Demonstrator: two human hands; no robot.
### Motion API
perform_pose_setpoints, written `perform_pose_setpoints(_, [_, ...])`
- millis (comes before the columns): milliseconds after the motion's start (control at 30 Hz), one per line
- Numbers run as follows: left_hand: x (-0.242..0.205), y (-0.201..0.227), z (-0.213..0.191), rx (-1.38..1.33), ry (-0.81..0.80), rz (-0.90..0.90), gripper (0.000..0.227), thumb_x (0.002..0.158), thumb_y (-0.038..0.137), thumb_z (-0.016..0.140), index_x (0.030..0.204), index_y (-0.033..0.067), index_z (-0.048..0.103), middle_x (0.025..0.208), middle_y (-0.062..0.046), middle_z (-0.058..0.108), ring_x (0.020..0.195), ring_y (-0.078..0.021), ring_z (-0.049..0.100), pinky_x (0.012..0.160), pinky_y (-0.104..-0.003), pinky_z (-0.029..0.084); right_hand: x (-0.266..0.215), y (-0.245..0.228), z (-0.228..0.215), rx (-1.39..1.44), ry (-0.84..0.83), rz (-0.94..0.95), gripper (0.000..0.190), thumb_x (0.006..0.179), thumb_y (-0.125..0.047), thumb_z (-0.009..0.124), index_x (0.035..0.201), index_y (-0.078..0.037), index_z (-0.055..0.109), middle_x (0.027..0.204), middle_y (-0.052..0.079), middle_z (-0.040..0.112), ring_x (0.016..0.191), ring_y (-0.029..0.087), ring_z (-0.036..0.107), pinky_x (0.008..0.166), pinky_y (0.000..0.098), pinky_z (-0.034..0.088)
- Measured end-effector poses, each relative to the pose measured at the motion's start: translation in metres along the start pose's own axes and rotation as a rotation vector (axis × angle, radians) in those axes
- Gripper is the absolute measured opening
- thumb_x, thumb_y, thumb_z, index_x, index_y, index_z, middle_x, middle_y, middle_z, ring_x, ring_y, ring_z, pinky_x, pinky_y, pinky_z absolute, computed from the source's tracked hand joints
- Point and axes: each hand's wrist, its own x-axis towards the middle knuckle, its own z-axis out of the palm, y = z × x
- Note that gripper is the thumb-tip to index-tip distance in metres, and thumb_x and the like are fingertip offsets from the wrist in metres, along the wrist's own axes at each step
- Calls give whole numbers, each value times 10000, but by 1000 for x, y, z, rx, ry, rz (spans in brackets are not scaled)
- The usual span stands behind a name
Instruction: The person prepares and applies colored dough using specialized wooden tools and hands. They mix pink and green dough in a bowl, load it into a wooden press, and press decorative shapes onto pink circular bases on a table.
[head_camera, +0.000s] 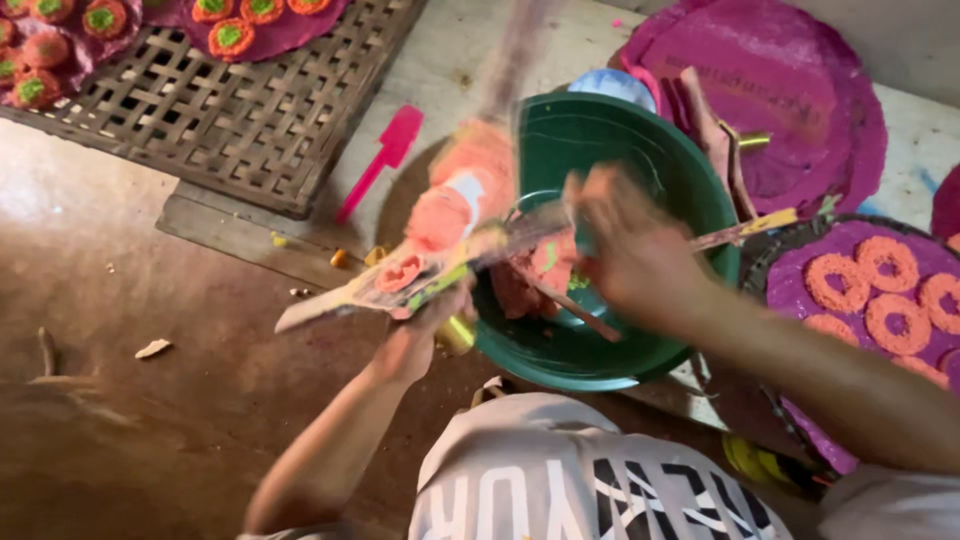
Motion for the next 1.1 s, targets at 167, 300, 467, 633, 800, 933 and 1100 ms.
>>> perform_pose_setpoints(167, [36, -71, -24, 443, 302, 303, 143, 913, 101, 712, 982, 44, 601, 897, -34, 600, 817, -139, 569, 703, -291, 474, -34, 6, 119, -60, -727, 177, 429, 974, -268, 570, 1306, -6, 494, 1127, 190, 667, 956, 367, 717, 793, 480, 594])
perform_pose_setpoints(300, [54, -98, -24, 484, 342, 321, 98, 906, 65, 676, 993, 40, 638, 922, -64, 630, 848, -189, 616, 730, -316, 498, -14, 59, 75, -66, -608, 152, 494, 809, -110, 583, 1300, -156, 567, 1066, 162, 694, 910, 385, 715, 771, 511, 577])
perform_pose_setpoints(467, [53, -110, -29, 765, 282, 456, 233, 892, 60, 666, 1125, 62, 670, 1080, -115, 685, 1022, -301, 665, 877, -384, 520, 30, 80, 43, -267, -874, 454, 278, 898, -202, 605, 1151, -180, 720, 1043, 180, 749, 989, 375, 733, 873, 503, 581])
perform_pose_setpoints(633, [57, -130, -35, 998, 257, 476, 392, 766, 83, 716, 1155, 70, 669, 1121, -144, 670, 1050, -347, 644, 896, -413, 513, 26, 82, 86, -223, -883, 450, 271, 924, -132, 546, 1087, -95, 759, 1035, 235, 748, 969, 406, 736, 851, 495, 588])
perform_pose_setpoints(800, [57, -88, -9, 531, 316, 436, 487, 908, 111, 729, 1348, 60, 526, 1169, -109, 677, 1046, -241, 694, 897, -350, 553, 20, 71, 109, -78, -690, 179, 365, 901, -127, 524, 1252, -93, 620, 984, 200, 722, 861, 402, 717, 712, 511, 567])
perform_pose_setpoints(933, [53, -52, 7, 444, 375, 153, 582, 840, 134, 727, 1363, 63, 482, 1062, -91, 674, 836, -200, 675, 684, -344, 553, 22, 36, 112, -210, -750, -36, 282, 987, -221, 540, 1204, -59, 618, 929, 140, 738, 858, 310, 754, 734, 439, 591])
perform_pose_setpoints(1100, [58, -77, -8, 765, 353, 446, 160, 940, 133, 724, 1081, 75, 672, 997, -86, 693, 922, -201, 677, 777, -356, 547, -4, -14, 84, -131, -927, 60, 346, 922, -164, 563, 1259, -156, 639, 943, 154, 724, 908, 336, 727, 766, 463, 586])
